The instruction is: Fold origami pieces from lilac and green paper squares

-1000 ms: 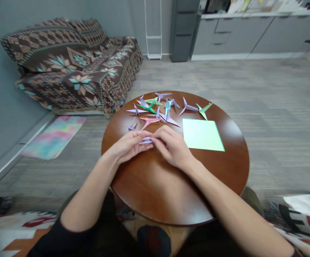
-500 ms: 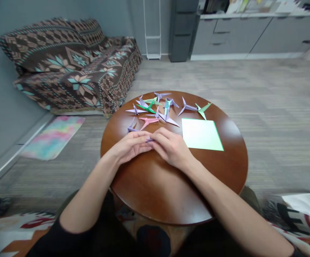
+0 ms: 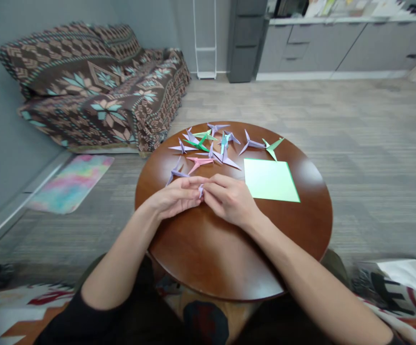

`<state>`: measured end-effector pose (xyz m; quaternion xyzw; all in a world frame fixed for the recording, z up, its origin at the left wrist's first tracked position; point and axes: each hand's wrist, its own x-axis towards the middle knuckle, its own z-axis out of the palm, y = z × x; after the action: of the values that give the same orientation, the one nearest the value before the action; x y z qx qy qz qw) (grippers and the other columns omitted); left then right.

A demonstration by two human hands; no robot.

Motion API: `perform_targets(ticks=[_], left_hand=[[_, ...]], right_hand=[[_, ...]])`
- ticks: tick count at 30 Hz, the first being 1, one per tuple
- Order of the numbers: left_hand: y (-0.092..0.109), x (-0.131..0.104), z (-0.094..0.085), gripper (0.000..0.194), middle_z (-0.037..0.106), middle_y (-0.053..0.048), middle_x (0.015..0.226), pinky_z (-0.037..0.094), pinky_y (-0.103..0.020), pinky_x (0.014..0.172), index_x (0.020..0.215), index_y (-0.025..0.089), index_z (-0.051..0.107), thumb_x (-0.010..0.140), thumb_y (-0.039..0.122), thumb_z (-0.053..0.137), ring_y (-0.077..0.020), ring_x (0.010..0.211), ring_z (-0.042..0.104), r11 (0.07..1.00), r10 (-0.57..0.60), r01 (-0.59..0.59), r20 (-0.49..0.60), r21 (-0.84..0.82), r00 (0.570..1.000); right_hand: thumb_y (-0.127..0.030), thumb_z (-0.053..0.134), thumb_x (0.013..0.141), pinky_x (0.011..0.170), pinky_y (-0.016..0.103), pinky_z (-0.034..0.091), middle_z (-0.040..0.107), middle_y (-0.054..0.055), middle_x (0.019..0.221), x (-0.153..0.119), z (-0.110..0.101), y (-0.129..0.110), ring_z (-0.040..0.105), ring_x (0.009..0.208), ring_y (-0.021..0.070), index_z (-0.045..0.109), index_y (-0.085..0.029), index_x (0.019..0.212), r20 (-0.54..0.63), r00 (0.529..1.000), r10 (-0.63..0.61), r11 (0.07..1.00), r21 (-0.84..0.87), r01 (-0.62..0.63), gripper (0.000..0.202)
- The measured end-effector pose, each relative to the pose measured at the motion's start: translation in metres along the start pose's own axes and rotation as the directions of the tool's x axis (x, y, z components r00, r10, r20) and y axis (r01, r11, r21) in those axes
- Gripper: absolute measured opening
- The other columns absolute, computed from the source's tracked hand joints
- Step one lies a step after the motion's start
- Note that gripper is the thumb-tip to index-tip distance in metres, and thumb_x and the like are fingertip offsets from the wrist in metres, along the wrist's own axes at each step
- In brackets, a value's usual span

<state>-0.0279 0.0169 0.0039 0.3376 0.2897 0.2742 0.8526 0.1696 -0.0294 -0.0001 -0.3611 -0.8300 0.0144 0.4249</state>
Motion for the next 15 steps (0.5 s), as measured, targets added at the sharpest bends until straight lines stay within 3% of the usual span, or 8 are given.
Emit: perform_targets(ticks=[6,15], left_hand=[[0.004,-0.003,-0.001,0.045,0.075,-0.004,0.084,0.057,-0.016,0.062,0.106,0.013,0.074,0.065,0.003,0.09,-0.0098,0.069,0.071,0.997,-0.06,0.058,0.044,0.05,0.997],[-0.002,0.0,0.009,0.032,0.07,-0.001,0.076,0.053,-0.015,0.053,0.1,0.014,0.074,0.07,0.008,0.083,-0.0086,0.062,0.067,0.99,0.02,-0.001,-0.137,0.138,0.99]], right_hand=[[-0.018,0.057,0.099,0.06,0.03,0.054,0.075,0.008,0.084,0.002,0.0,0.0,0.068,0.068,0.0178,0.075,-0.021,0.092,-0.058,0.998,0.039,0.998,0.046,-0.037,0.019],[-0.018,0.059,0.097,0.057,0.028,0.052,0.075,0.007,0.084,-0.003,0.005,0.004,0.066,0.064,0.0157,0.074,-0.022,0.096,-0.012,0.995,0.097,0.995,0.003,-0.096,0.015]])
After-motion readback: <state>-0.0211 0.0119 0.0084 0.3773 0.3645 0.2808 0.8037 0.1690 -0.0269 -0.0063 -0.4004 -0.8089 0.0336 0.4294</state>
